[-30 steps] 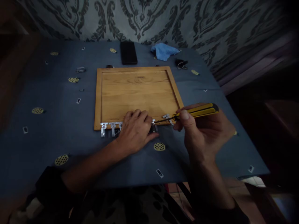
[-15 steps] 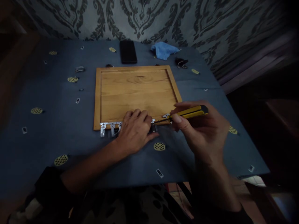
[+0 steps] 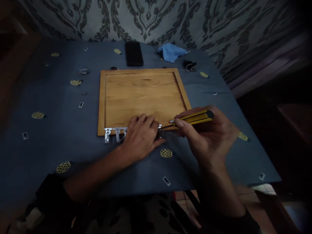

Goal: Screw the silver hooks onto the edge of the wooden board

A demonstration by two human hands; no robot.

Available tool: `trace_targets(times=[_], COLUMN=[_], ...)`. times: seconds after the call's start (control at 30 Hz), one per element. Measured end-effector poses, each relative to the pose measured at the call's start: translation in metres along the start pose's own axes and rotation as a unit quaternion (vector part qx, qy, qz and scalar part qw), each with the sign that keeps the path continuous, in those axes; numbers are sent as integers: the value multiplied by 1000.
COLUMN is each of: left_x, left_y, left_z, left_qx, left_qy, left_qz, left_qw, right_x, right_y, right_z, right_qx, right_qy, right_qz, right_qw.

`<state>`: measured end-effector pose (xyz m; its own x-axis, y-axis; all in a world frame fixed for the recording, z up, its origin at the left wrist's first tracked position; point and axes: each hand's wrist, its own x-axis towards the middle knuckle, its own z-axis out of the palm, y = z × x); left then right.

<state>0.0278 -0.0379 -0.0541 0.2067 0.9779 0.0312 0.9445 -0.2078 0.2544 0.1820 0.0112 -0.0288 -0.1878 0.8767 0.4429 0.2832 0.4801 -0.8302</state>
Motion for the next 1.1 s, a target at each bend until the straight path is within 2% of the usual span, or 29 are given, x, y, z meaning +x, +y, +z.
trace_targets(times=[0.13,0.2,0.37,0.93,1.0,1.1], left_x=[0,0,0,-1,0,0], left_y=[0,-1,-1,-2,-2,-2], left_z=[-1,-1,0,1,1,1], left_qx=[-4,-4,-3,5,8,8], left_qy=[-8,-9,0,10,11,16], left_qz=[4,4,6,12,12,13], left_qw=[1000,1000,1000,1000,1000,1000], right_x=[-1,0,-2,-6,-4,0], right_y=[-9,-10,-3,6,5,4], right_z=[8,7,0,4,2,-6], right_qx=[13,21,17,38,39,50], right_qy=[151,170,87,65,48,-10], right_qz=[-53,-67,-3,18,22,28], right_qw=[987,983,996,997,998,998])
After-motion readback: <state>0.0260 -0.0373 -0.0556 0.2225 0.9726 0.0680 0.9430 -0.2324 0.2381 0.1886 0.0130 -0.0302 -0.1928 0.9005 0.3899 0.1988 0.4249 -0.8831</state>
